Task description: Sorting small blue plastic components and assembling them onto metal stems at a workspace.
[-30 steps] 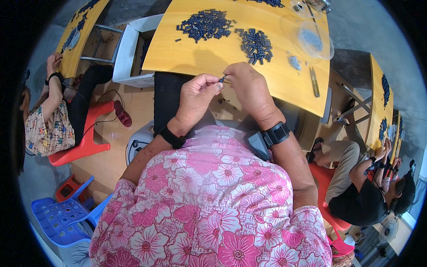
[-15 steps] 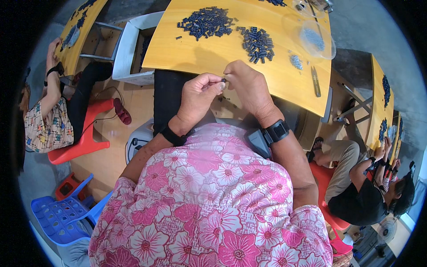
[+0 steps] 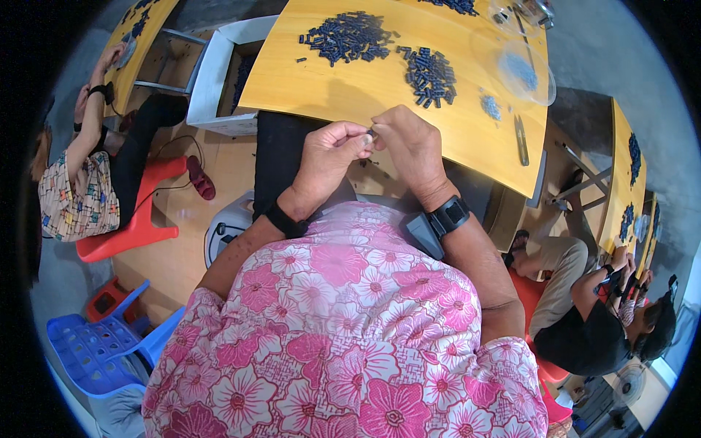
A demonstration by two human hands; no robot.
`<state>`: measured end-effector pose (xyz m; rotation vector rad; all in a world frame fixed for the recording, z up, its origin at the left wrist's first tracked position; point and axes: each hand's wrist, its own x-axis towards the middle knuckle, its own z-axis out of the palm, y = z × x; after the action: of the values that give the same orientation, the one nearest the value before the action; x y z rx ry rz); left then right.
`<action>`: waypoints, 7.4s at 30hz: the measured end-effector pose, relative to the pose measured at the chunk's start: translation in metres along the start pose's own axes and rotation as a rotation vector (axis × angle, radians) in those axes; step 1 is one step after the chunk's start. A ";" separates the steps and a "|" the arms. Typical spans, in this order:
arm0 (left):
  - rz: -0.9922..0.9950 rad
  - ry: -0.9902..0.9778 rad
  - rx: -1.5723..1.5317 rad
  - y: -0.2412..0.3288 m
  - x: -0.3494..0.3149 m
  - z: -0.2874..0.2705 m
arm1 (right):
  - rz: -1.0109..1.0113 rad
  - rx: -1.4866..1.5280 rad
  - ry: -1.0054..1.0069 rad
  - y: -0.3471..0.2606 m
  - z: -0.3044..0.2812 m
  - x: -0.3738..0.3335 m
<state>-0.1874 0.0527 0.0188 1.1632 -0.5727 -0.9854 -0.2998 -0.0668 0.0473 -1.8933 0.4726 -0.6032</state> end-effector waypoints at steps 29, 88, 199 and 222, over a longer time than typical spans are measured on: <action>-0.085 -0.012 -0.057 0.010 0.005 -0.002 | -0.272 -0.281 0.050 0.001 0.003 -0.003; 0.493 -0.020 1.072 0.010 0.079 -0.005 | 0.296 -0.073 0.122 0.033 -0.006 0.033; 0.368 0.100 0.793 -0.010 0.085 -0.014 | -0.089 -0.203 -0.046 0.034 0.035 0.116; -0.388 0.041 -0.321 0.025 0.057 -0.002 | 0.265 0.396 -0.018 0.015 -0.020 0.031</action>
<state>-0.1499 0.0059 0.0352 1.0202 -0.1444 -1.3261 -0.2883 -0.1051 0.0460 -1.4314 0.5385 -0.4636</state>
